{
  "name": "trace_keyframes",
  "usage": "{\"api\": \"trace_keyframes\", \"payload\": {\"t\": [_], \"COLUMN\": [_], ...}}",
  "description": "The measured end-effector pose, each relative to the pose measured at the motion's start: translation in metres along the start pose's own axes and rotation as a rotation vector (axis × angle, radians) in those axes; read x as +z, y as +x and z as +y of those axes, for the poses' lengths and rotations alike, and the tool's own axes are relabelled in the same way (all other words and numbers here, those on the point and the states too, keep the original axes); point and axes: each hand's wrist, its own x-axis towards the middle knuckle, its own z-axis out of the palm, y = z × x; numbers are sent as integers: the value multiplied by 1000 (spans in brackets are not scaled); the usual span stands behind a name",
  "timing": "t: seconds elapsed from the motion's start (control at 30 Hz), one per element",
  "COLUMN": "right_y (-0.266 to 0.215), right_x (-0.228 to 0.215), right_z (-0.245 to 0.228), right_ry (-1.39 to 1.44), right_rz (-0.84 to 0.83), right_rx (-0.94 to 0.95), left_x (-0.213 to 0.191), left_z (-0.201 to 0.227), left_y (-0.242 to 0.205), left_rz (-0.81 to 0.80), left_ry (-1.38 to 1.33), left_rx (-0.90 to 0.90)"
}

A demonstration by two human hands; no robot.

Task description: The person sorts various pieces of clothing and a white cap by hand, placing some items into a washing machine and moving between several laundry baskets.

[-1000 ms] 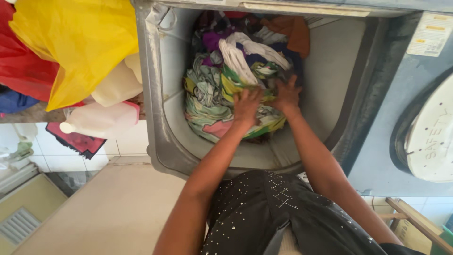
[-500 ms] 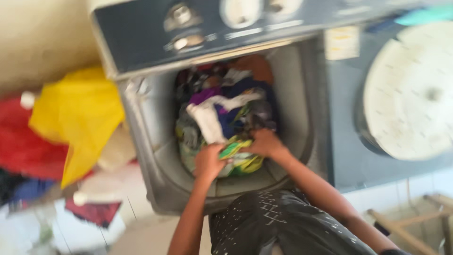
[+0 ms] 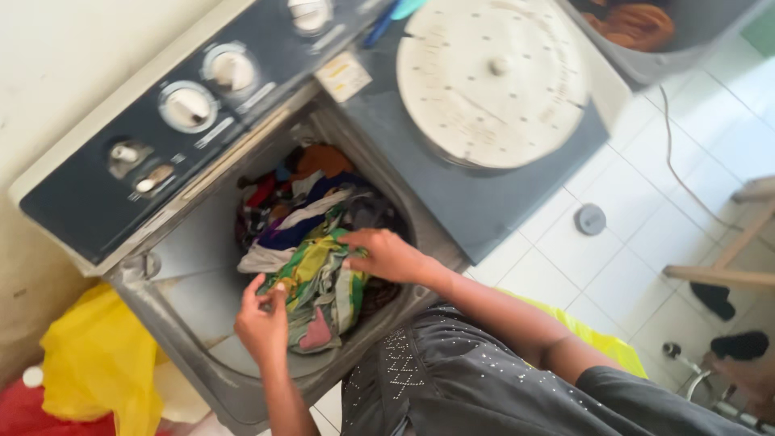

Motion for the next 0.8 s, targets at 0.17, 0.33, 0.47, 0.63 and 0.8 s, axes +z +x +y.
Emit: {"api": "trace_keyframes", "payload": {"t": [0.17,0.33,0.47,0.63,0.8], "right_y": [-27,-46,-53,-61,-79], "right_x": [-73,-139,-219,-356,-475], "right_z": [-28,-18,19,104,188], "right_ry": [434,355,379,331,259], "right_rz": [53,246,523,727,795], "right_rx": [325,280,383,270,20], "left_x": [44,90,122,162,214], "left_z": [68,135,167,205,279], "left_y": [-13,-31,-43,-61,-89], "left_rz": [-130,-185,-192,-24,217], "left_ry": [-160,-149,-355,-411,-387], "left_rx": [164,368,368,337,483]}}
